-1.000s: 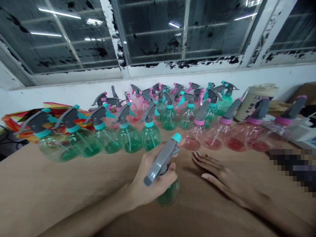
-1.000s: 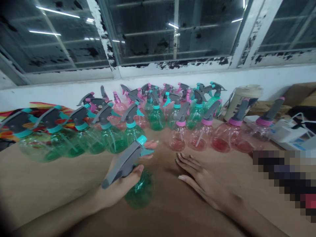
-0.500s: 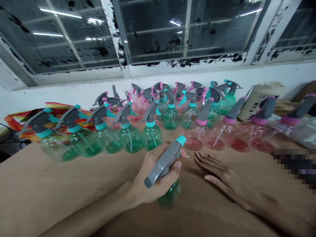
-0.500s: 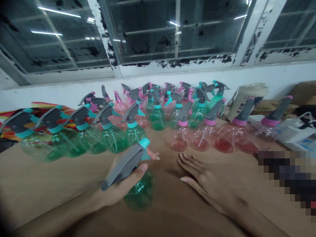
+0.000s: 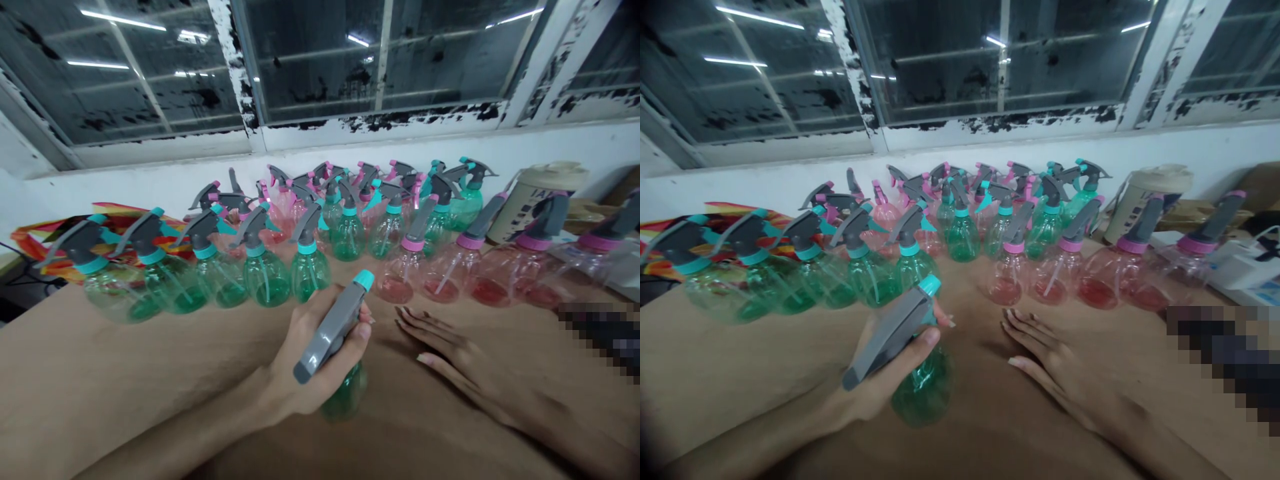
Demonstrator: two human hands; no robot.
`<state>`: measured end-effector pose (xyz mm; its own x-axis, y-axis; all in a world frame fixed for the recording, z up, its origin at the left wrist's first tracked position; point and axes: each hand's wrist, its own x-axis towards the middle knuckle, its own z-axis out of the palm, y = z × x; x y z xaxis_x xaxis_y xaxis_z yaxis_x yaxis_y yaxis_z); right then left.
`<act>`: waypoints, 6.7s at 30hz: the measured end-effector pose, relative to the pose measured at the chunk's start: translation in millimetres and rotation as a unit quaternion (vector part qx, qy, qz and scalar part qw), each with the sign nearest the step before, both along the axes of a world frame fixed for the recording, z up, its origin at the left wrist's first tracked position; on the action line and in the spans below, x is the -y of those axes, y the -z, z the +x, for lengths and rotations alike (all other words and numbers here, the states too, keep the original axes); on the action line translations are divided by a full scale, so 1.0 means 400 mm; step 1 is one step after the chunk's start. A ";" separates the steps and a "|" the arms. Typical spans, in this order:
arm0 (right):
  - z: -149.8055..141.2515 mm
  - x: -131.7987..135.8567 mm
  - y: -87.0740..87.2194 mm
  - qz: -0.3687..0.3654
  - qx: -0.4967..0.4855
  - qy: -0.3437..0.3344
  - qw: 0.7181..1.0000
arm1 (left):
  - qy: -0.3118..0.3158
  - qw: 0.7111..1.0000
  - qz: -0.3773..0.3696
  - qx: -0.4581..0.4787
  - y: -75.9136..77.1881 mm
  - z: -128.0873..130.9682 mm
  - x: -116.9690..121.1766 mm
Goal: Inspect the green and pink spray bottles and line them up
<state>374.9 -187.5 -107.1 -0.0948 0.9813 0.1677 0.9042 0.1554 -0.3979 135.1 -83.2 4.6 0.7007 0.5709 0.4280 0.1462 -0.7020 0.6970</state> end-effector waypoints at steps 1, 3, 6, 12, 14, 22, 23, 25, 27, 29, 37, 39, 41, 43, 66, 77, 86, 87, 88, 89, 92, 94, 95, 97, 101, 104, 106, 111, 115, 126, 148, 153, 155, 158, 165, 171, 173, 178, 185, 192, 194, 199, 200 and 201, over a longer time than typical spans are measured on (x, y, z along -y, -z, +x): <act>0.000 0.000 -0.001 0.001 -0.003 -0.001 1.000 | 0.003 1.000 -0.002 0.000 -0.001 0.001 -0.001; -0.002 0.001 -0.005 0.005 -0.008 0.000 1.000 | 0.006 1.000 0.001 0.003 -0.004 0.004 -0.002; -0.005 0.001 -0.010 0.005 -0.007 0.001 1.000 | 0.001 1.000 0.006 0.008 -0.007 0.006 -0.001; -0.003 -0.001 -0.007 0.007 0.007 -0.001 1.000 | -0.013 1.000 -0.003 -0.014 -0.004 0.003 0.003; -0.003 -0.001 -0.007 0.009 0.009 0.000 1.000 | -0.022 1.000 0.007 -0.013 -0.004 0.003 0.004; -0.007 0.000 -0.023 -0.007 0.025 -0.005 1.000 | -0.026 0.999 0.032 -0.009 -0.005 0.004 0.007; -0.007 0.000 -0.021 -0.005 0.025 -0.006 1.000 | -0.018 0.999 0.030 -0.001 -0.005 0.005 0.006; -0.005 -0.001 -0.014 0.003 0.024 -0.006 1.000 | -0.006 1.000 0.023 0.014 -0.007 0.007 0.005; -0.003 0.000 -0.008 0.009 0.020 -0.006 1.000 | -0.004 1.000 0.018 0.018 -0.011 0.009 0.005; -0.001 0.001 -0.005 0.013 0.016 -0.005 1.000 | -0.005 1.000 0.010 0.012 -0.014 0.010 0.005; 0.002 0.002 -0.003 0.026 0.017 -0.002 1.000 | 0.014 1.000 0.010 0.014 -0.003 0.006 0.000; 0.002 0.001 0.000 0.024 0.017 -0.005 1.000 | 0.016 1.000 0.011 0.011 0.000 0.006 -0.001; 0.003 0.001 0.002 0.020 0.018 -0.008 1.000 | 0.020 1.000 0.008 0.002 0.002 0.007 -0.002; 0.002 0.001 0.003 0.018 0.018 -0.008 1.000 | 0.023 1.000 0.003 -0.001 0.001 0.008 -0.001; -0.004 0.004 -0.011 0.010 0.013 -0.004 1.000 | -0.025 1.000 0.002 0.012 -0.009 0.011 0.000; 0.000 0.001 -0.003 0.006 0.018 -0.007 1.000 | -0.013 1.000 -0.017 0.000 0.004 0.010 0.000; 0.001 0.006 0.006 0.031 0.003 -0.002 1.000 | 0.002 0.998 -0.050 0.031 -0.002 0.015 -0.001; 0.001 0.005 0.006 0.032 0.005 -0.002 0.999 | 0.010 0.998 -0.051 0.035 0.000 0.016 -0.001; 0.000 0.005 0.006 0.032 0.009 -0.002 0.999 | 0.016 0.998 -0.053 0.035 0.002 0.017 -0.002; -0.002 0.004 0.005 0.033 0.013 -0.001 0.999 | 0.021 0.998 -0.054 0.035 0.004 0.017 -0.002; -0.006 0.001 0.003 0.044 0.019 0.004 0.999 | 0.025 0.998 -0.050 0.027 0.011 0.015 -0.004; -0.008 0.001 0.003 0.053 0.021 0.010 0.998 | 0.025 0.999 -0.039 0.019 0.012 0.012 -0.006; -0.009 0.001 0.003 0.056 0.022 0.011 0.998 | 0.025 0.999 -0.031 0.013 0.011 0.011 -0.007; -0.009 0.002 0.003 0.057 0.026 0.010 0.998 | 0.020 1.000 -0.015 0.003 0.008 0.009 -0.009; -0.008 0.003 0.006 0.049 0.033 0.012 0.998 | 0.011 1.000 0.009 0.004 -0.002 0.010 -0.011; -0.007 0.002 0.009 0.052 0.027 0.008 0.998 | 0.005 1.000 0.030 0.002 -0.008 0.010 -0.010; -0.007 0.001 0.011 0.058 0.021 0.008 0.998 | 0.005 0.999 0.036 -0.004 -0.009 0.009 -0.009; -0.010 0.001 0.008 0.061 0.017 0.010 0.998 | 0.018 1.000 0.014 -0.009 0.001 0.007 -0.011; -0.010 0.001 0.006 0.066 0.026 0.014 0.997 | -0.003 1.000 0.023 0.000 0.010 0.008 -0.009; -0.009 0.003 0.005 0.067 0.026 0.007 0.997 | -0.034 0.999 0.015 -0.003 0.004 0.007 0.001; -0.012 0.000 0.002 0.067 0.055 0.012 0.996 | 0.000 1.000 0.009 0.021 0.010 0.010 -0.004; -0.011 0.000 0.000 0.063 0.054 0.008 0.997 | 0.011 1.000 0.018 0.019 0.002 0.014 -0.005; -0.010 0.000 0.003 0.061 0.050 0.011 0.997 | 0.012 0.999 0.018 0.023 -0.002 0.016 -0.005; -0.010 0.000 0.005 0.056 0.046 0.012 0.997 | 0.004 1.000 0.007 0.009 -0.008 0.019 -0.005; -0.012 -0.001 0.001 0.051 0.025 0.017 0.998 | -0.008 1.000 0.005 0.006 -0.003 0.014 -0.004; -0.017 -0.004 -0.010 0.047 0.018 0.023 0.998 | -0.007 1.000 0.005 0.019 0.013 0.002 -0.012; -0.019 -0.005 -0.017 0.040 0.017 0.022 0.999 | -0.006 1.000 0.002 0.030 0.019 0.003 -0.015; -0.022 -0.006 -0.028 0.040 0.011 0.018 0.999 | -0.012 0.998 0.039 0.048 0.018 0.012 -0.016; -0.015 -0.011 -0.018 0.057 -0.024 0.000 0.998 | -0.028 1.000 0.003 0.010 0.031 -0.022 -0.007; 0.002 -0.008 -0.052 0.080 -0.060 0.046 0.994 | -0.055 0.995 0.062 -0.050 0.038 -0.077 0.018; 0.008 -0.005 -0.078 0.090 -0.069 0.081 0.990 | -0.062 0.993 0.072 -0.065 0.032 -0.083 0.023; 0.017 -0.017 -0.156 0.121 -0.095 0.186 0.970 | -0.102 0.989 0.066 -0.084 0.023 -0.074 0.010; 0.019 -0.024 -0.171 0.131 -0.095 0.205 0.965 | -0.102 0.989 0.068 -0.088 0.020 -0.068 0.003; 0.020 -0.033 -0.185 0.141 -0.091 0.213 0.963 | -0.098 0.988 0.070 -0.096 0.016 -0.060 -0.004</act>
